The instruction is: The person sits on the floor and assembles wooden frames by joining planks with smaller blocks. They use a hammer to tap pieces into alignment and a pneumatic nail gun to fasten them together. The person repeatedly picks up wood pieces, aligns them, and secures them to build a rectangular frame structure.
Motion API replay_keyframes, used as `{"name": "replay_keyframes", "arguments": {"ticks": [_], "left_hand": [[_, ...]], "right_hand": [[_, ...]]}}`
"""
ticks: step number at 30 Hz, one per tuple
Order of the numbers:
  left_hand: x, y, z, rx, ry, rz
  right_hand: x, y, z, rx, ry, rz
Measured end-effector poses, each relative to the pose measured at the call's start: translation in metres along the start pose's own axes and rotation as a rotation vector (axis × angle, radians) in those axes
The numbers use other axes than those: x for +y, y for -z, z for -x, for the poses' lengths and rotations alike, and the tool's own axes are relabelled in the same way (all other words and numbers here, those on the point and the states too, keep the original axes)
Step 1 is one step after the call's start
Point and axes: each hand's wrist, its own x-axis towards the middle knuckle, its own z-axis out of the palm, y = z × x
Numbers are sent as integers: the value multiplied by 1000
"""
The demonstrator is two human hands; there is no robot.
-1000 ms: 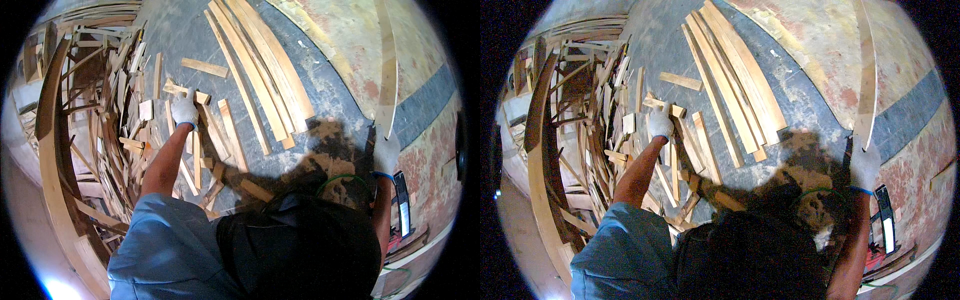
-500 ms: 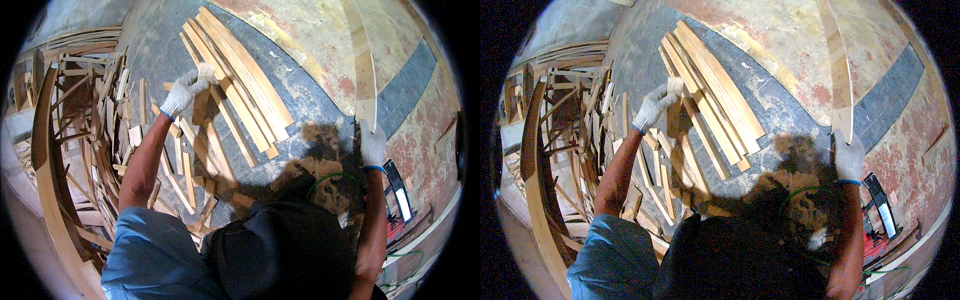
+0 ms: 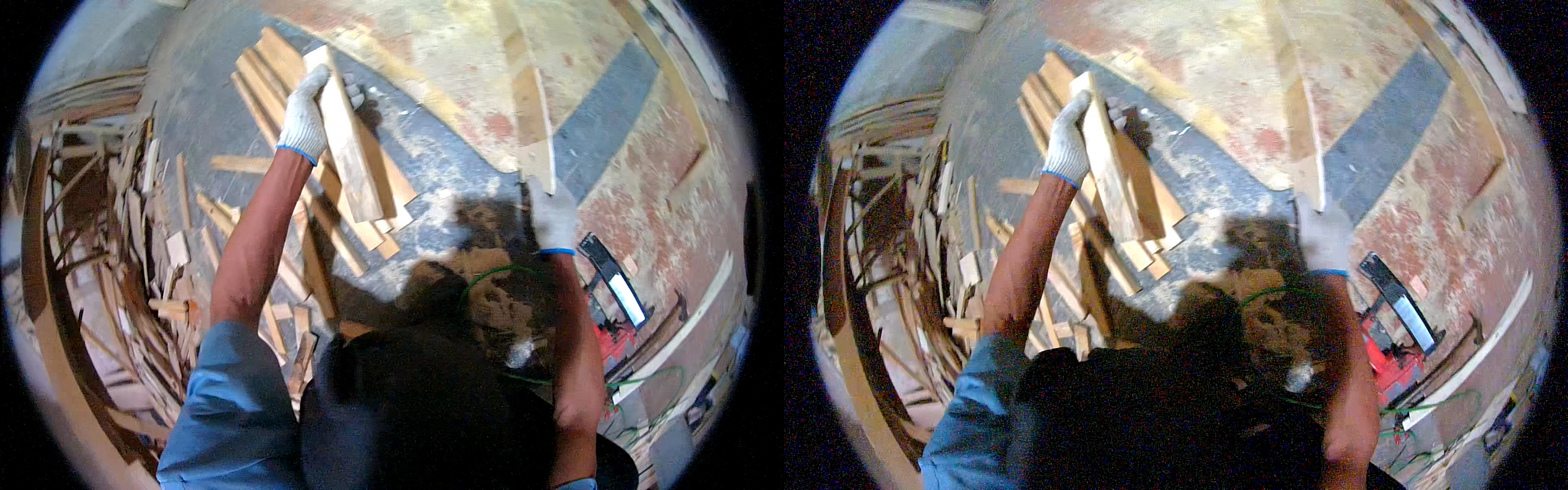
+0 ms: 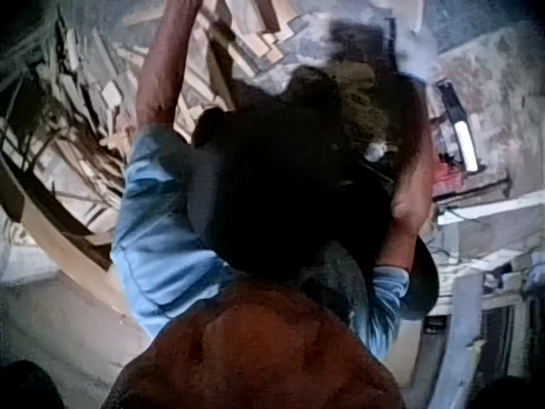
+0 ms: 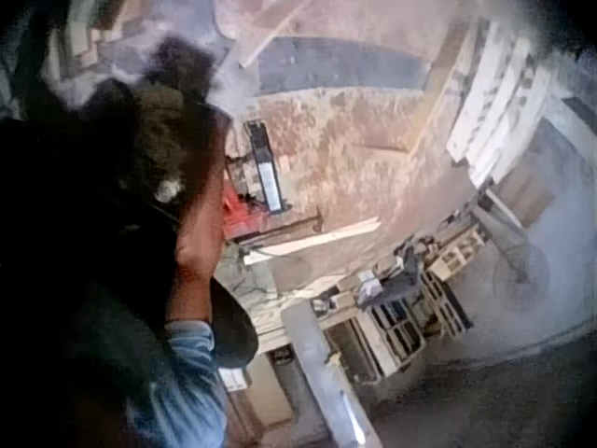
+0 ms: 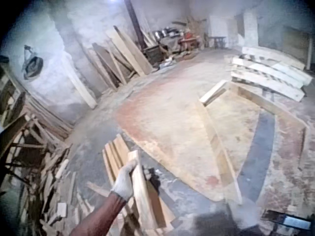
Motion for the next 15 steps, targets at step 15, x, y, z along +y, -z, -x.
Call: {"name": "replay_keyframes", "arguments": {"ticks": [15], "left_hand": [[-99, -155, -10, -407, -524, -1280]], "right_hand": [[13, -29, -13, 152, 341, 135]]}}
